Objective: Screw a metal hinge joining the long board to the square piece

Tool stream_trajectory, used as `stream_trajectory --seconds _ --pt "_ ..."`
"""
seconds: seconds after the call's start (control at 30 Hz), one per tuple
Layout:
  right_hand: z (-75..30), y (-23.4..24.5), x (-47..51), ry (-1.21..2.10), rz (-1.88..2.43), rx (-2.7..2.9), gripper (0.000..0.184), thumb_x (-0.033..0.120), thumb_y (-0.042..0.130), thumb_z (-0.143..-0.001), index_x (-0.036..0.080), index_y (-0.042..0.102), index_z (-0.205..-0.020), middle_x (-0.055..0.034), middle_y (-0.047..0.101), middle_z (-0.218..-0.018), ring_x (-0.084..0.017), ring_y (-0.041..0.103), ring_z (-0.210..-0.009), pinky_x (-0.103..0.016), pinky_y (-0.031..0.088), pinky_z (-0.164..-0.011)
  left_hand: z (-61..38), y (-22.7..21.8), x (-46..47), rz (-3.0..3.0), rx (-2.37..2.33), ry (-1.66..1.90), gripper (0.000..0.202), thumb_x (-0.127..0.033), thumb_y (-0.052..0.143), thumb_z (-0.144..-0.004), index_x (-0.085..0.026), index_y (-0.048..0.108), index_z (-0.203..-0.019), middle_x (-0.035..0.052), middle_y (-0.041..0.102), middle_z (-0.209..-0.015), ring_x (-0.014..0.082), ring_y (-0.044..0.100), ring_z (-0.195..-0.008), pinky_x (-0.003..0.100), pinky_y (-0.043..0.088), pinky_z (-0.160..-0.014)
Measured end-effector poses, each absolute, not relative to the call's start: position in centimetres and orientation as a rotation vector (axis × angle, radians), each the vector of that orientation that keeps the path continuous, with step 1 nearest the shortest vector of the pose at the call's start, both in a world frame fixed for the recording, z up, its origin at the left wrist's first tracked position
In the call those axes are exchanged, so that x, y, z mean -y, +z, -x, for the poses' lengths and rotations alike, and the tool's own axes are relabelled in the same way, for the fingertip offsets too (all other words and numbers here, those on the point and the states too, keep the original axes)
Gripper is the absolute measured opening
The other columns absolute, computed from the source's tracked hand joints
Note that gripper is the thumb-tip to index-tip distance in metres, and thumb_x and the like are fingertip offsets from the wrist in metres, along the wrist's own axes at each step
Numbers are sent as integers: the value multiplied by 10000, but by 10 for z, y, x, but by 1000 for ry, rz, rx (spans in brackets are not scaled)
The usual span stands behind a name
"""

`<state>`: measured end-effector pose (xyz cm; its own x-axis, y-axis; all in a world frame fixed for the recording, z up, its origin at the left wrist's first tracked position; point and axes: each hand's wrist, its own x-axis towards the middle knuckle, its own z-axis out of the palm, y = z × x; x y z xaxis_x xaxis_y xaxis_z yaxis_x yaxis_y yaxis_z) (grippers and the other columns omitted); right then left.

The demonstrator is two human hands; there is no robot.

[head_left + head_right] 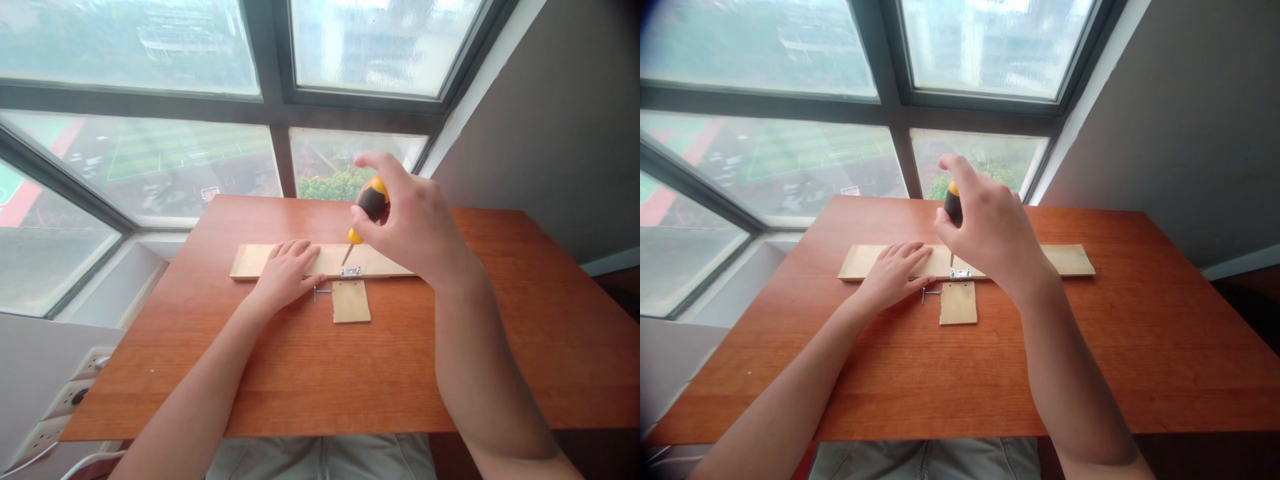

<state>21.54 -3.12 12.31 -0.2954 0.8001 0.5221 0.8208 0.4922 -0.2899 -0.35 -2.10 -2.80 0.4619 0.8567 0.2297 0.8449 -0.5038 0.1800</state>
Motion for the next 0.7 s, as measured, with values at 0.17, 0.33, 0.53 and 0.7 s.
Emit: stream_trajectory --seconds 0.17,0.33,0.53,0.7 --pt "-225 126 30 -98 1389 2092 472 248 588 -818 247 560 -1289 -43 713 -931 -238 643 -771 -404 498 -755 4 -29 21 -2643 -1533 460 495 -526 578 -915 -255 536 -1327 111 546 -1407 308 491 -1294 476 353 -1098" --pt "-235 124 25 -145 1479 2051 421 287 605 -802 232 610 -1219 -51 713 -912 -248 644 -786 -392 485 -734 5 -29 21 -2644 -1533 458 492 -533 567 -921 -241 543 -1315 118 551 -1400 310 494 -1289 477 350 -1100" --pt "-237 124 23 -165 1477 2033 388 302 615 -790 246 629 -1174 -36 707 -879 -237 637 -753 -376 474 -705 5 -29 21 -2651 -1527 463 492 -528 571 -921 -234 543 -1314 120 556 -1393 313 497 -1281 481 353 -1098" --pt "-237 125 24 -143 1507 2037 394 313 611 -793 250 626 -1182 -41 700 -884 -251 642 -770 -394 481 -718 5 -29 22 -2654 -1538 454 494 -538 565 -923 -241 538 -1316 118 555 -1395 311 496 -1285 476 347 -1101"
